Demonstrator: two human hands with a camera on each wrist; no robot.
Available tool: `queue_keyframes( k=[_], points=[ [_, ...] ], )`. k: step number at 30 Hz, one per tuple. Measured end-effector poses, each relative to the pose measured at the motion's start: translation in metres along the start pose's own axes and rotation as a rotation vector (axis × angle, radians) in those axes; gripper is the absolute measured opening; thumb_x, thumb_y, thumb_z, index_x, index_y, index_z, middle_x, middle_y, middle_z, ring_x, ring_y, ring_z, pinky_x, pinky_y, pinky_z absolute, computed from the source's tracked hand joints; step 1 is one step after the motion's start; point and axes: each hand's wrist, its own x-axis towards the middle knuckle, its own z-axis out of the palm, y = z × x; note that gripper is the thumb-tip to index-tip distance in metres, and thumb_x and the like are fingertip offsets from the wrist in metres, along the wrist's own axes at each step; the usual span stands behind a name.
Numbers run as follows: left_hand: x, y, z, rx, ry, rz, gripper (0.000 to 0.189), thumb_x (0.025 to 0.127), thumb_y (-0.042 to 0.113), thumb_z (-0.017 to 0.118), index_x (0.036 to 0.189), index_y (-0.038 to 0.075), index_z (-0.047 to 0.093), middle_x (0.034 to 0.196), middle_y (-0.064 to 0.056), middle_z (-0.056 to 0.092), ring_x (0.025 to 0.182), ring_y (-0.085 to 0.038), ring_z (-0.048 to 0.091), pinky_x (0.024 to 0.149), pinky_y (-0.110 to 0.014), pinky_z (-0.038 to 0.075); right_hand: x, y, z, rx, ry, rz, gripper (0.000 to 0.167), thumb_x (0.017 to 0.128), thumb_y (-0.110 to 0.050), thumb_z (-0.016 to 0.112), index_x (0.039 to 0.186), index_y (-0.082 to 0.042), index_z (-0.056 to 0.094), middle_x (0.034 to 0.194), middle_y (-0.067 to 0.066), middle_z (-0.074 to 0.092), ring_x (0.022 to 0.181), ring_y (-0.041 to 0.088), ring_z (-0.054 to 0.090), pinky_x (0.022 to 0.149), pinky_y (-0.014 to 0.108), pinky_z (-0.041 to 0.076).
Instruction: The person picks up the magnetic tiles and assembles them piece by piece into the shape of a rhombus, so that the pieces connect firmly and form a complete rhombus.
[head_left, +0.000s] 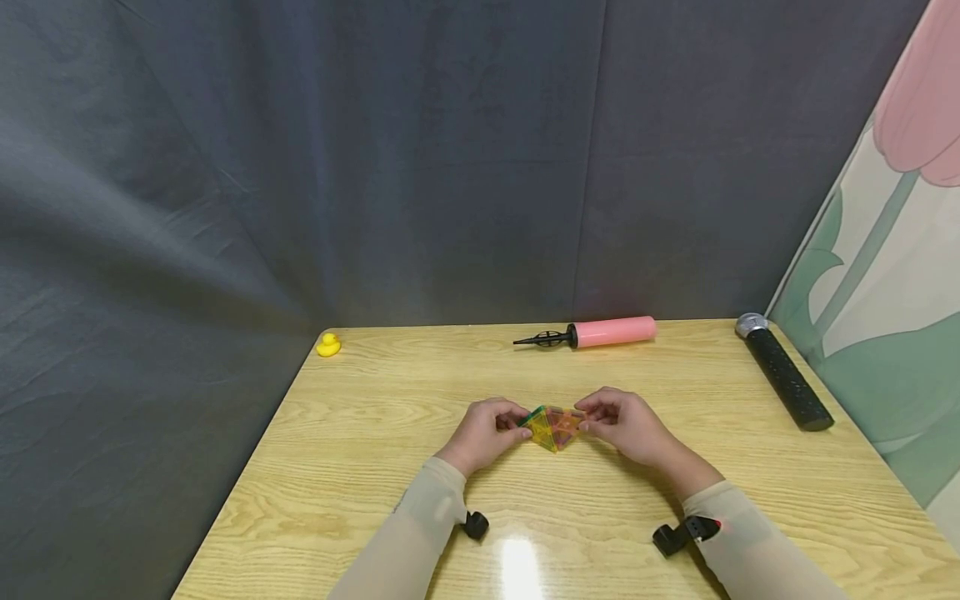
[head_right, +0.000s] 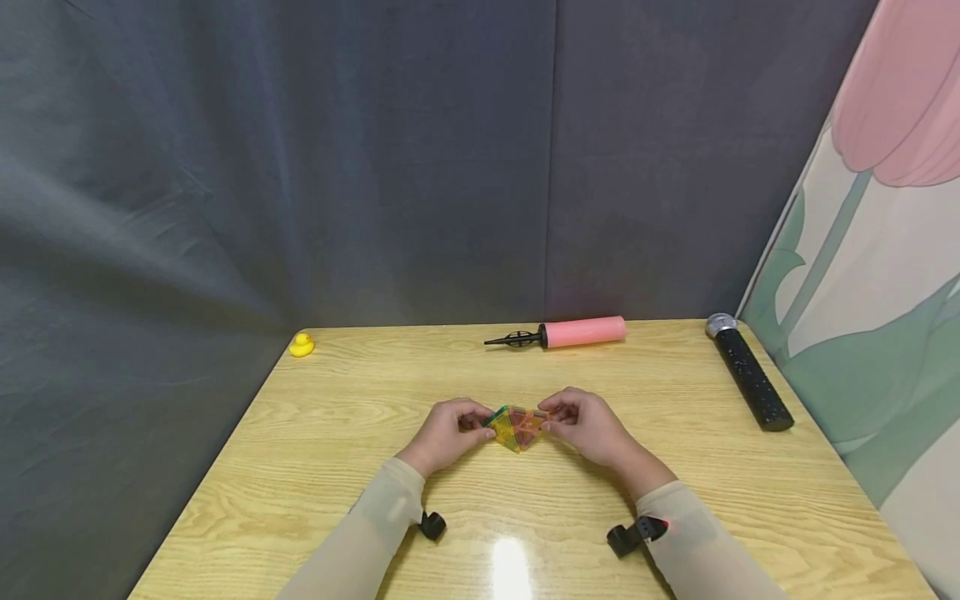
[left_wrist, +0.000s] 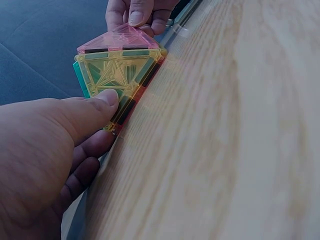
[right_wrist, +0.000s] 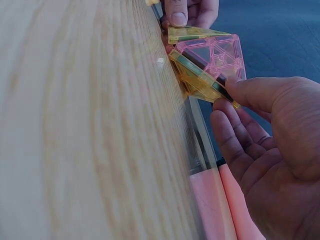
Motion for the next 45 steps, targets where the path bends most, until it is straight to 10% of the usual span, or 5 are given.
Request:
queue_keyframes(
  k=[45],
  points=[
    [-0.001,-0.001,-0.004,-0.016,0.014,-0.028,0.022,0.094,0.023,0.083,0.115,0.021,0.077,0.101,0.011,0.069,0.087,-0.007,0.065,0.076,-0.026,0.057,-0.004,-0.004,-0.010,-0.047,0.023,0.010,0.020,0.096,-0.010,0.078,0.114,-0.005,0.076,0.106,0.006,0.071,0.089,0.020,0.067,0.075,0.029,0.057]
  ],
)
